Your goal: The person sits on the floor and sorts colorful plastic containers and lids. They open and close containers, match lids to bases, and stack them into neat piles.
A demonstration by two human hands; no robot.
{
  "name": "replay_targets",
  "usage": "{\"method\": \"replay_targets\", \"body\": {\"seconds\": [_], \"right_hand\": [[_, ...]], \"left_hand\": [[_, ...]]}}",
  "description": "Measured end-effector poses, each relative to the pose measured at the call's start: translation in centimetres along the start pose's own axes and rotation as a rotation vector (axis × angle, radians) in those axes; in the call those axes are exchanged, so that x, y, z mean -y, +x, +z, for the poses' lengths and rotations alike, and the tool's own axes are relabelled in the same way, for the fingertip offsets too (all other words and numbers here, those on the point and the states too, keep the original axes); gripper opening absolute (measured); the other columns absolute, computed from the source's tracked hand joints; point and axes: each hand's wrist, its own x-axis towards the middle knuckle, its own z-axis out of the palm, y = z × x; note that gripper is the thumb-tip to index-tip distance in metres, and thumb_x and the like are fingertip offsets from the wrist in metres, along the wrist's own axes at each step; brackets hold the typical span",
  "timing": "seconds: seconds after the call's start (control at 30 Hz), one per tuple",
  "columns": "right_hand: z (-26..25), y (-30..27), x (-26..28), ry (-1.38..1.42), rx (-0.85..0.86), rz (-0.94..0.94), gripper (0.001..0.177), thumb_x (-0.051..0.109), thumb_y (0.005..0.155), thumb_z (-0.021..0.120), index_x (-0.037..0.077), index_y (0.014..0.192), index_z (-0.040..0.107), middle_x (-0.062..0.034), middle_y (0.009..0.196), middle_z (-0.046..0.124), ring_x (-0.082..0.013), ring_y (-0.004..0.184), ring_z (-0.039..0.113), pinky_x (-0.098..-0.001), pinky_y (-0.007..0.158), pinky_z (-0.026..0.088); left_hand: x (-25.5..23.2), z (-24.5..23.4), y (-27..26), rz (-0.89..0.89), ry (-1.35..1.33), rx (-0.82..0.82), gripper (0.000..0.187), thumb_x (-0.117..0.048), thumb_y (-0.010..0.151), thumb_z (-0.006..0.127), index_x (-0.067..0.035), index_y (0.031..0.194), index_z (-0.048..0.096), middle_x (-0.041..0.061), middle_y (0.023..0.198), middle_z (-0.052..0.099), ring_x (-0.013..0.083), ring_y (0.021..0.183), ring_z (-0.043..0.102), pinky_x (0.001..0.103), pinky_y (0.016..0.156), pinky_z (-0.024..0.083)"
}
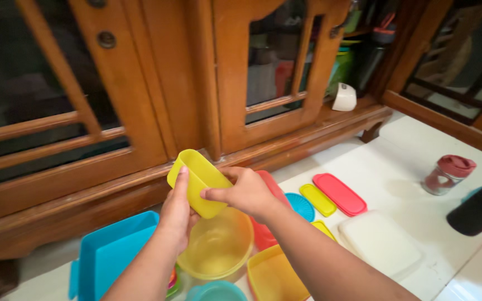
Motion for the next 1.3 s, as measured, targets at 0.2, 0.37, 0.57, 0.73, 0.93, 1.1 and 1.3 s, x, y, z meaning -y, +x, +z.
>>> {"method": "replay_targets", "body": {"seconds": [0.2,0.37,0.57,0.73,0.93,1.1,1.3], "right_hand": [[-3.0,0.4,-1.6,-0.070,-0.067,0.086,0.063,0.033,0.068,0.084,0.005,0.123,0.075,-0.0102,0.102,0.081,-0.0172,0.082,0.073,-0.0311,0.069,0.058],[-5.5,1.0,-3.2,-0.073,-0.105,0.066,0.067,0.034,0.066,0.086,0.003,0.123,0.071,-0.0105,0.106,0.079,-0.0160,0.089,0.076,-0.0302,0.077,0.060],[-8.0,0.9,-4.9,-0.160,-0.144,0.084,0.072,0.039,0.062,0.085,0.002,0.123,0.073,-0.0137,0.105,0.079,-0.0198,0.093,0.075,-0.0312,0.083,0.058],[-10.6,0.3,-5.6,-0.172,-0.182,0.093,0.075,0.040,0.061,0.086,0.000,0.123,0.073,-0.0138,0.107,0.078,-0.0194,0.094,0.076,-0.0306,0.084,0.058],[-13.6,-0.1,-6.5,-0.225,-0.237,0.130,0.081,0.044,0.061,0.087,0.000,0.126,0.069,-0.0139,0.107,0.077,-0.0182,0.092,0.076,-0.0301,0.082,0.059],[-15.4,0.1,-6.9,-0.219,-0.201,0.258,0.080,0.046,0.060,0.085,0.002,0.126,0.071,-0.0144,0.101,0.079,-0.0208,0.079,0.074,-0.0319,0.068,0.061],[-17.2,0.3,-4.8,-0.280,-0.109,0.216,0.085,0.058,0.063,0.083,0.002,0.126,0.069,-0.0079,0.106,0.078,-0.0166,0.085,0.074,-0.0320,0.069,0.062]], "left_hand": [[1.9,3.2,2.2,-0.031,0.059,-0.039,0.067,-0.066,0.092,0.047,-0.016,0.135,0.060,0.007,0.122,0.072,0.0205,0.103,0.069,0.036,0.081,0.054],[3.4,6.3,2.5,-0.013,0.030,-0.056,0.057,-0.054,0.087,0.062,-0.016,0.130,0.061,0.005,0.115,0.071,0.0188,0.098,0.071,0.037,0.079,0.059],[5.1,9.2,2.7,-0.012,0.021,0.007,0.051,-0.046,0.085,0.067,-0.017,0.127,0.062,0.004,0.110,0.071,0.0189,0.095,0.071,0.038,0.076,0.060],[6.5,11.5,3.5,-0.065,-0.020,0.076,0.049,-0.043,0.087,0.066,-0.015,0.126,0.061,0.007,0.109,0.071,0.0216,0.094,0.073,0.040,0.075,0.062],[8.4,14.6,4.4,-0.075,-0.065,0.134,0.049,-0.041,0.087,0.066,-0.012,0.127,0.060,0.010,0.108,0.071,0.0244,0.091,0.072,0.042,0.074,0.063],[9.1,16.4,4.5,-0.103,-0.024,0.088,0.048,-0.042,0.086,0.067,-0.016,0.126,0.062,0.008,0.111,0.071,0.0216,0.095,0.073,0.040,0.076,0.062],[7.3,16.8,3.0,-0.046,-0.037,0.078,0.050,-0.043,0.085,0.068,-0.013,0.125,0.063,0.010,0.112,0.073,0.0240,0.094,0.075,0.041,0.075,0.062]]}}
